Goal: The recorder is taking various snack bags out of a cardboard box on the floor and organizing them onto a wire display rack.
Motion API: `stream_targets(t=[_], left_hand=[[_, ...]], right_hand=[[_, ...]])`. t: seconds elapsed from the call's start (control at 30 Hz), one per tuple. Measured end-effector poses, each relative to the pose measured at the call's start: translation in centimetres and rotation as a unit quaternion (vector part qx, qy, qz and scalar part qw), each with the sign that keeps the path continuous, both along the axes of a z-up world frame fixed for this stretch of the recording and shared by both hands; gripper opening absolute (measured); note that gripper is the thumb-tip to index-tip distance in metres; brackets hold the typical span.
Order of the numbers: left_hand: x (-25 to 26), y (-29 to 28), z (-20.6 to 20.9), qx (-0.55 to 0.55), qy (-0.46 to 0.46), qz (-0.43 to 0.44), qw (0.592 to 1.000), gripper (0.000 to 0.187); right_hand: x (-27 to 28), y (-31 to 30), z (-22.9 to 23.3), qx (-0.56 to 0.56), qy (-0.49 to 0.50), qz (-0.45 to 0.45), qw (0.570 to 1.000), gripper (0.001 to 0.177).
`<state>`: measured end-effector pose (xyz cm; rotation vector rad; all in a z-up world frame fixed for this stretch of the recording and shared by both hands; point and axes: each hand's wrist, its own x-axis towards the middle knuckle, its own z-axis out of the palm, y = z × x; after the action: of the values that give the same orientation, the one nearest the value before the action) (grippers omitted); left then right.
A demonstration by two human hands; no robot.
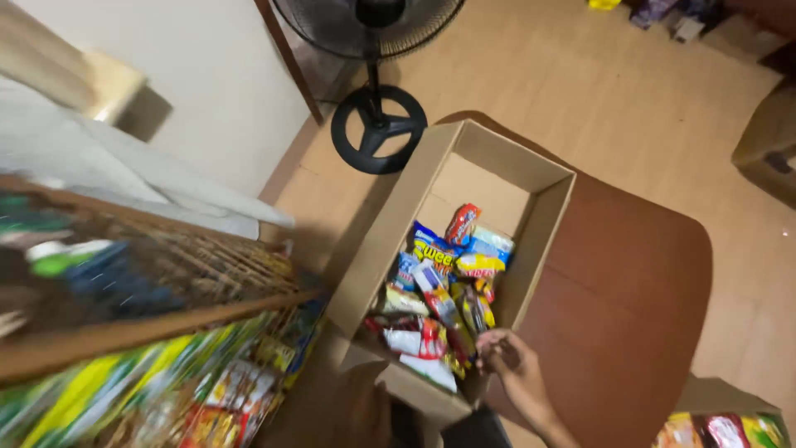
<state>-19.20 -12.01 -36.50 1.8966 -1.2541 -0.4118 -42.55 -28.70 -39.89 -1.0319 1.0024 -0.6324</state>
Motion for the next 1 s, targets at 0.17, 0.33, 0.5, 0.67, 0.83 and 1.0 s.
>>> stream_targets(t=[0.17,0.33,0.5,0.67,0.83,1.0], left_hand=[[0.7,-4.0,-4.6,0.031,0.016,0.029,0.999,0.034],[0.2,-10.5,-6.0,0.059,0.035,0.014,0.998,0.035],[-1.2,-17.2,-9.0,0.075,0.099,-0.023,0.992,0.031],[-3.1,-21.4,-13.9,0.067,0.033,-0.091,0.993,0.027],[-3.8,-23.6,-15.8,0.116,0.016,-0.114,0.986,0.023],[-4.2,-24.3,-17.8,0.103,0.047,-0.069,0.991,0.036]], right_hand=[[-0.9,-4.2,-6.9,-0.063,0.03,0.026,0.997,0.013],[-0.7,-10.0,-10.8,-0.165,0.126,0.054,0.977,0.034],[0.8,-16.6,-12.2,-0.338,0.273,0.129,0.892,0.042],[1.2,-19.0,-15.7,-0.363,0.294,0.207,0.86,0.048],[2.5,-20.4,-16.0,-0.312,0.387,0.249,0.831,0.051],[1.5,-21.7,-17.6,-0.141,0.284,0.212,0.924,0.043]])
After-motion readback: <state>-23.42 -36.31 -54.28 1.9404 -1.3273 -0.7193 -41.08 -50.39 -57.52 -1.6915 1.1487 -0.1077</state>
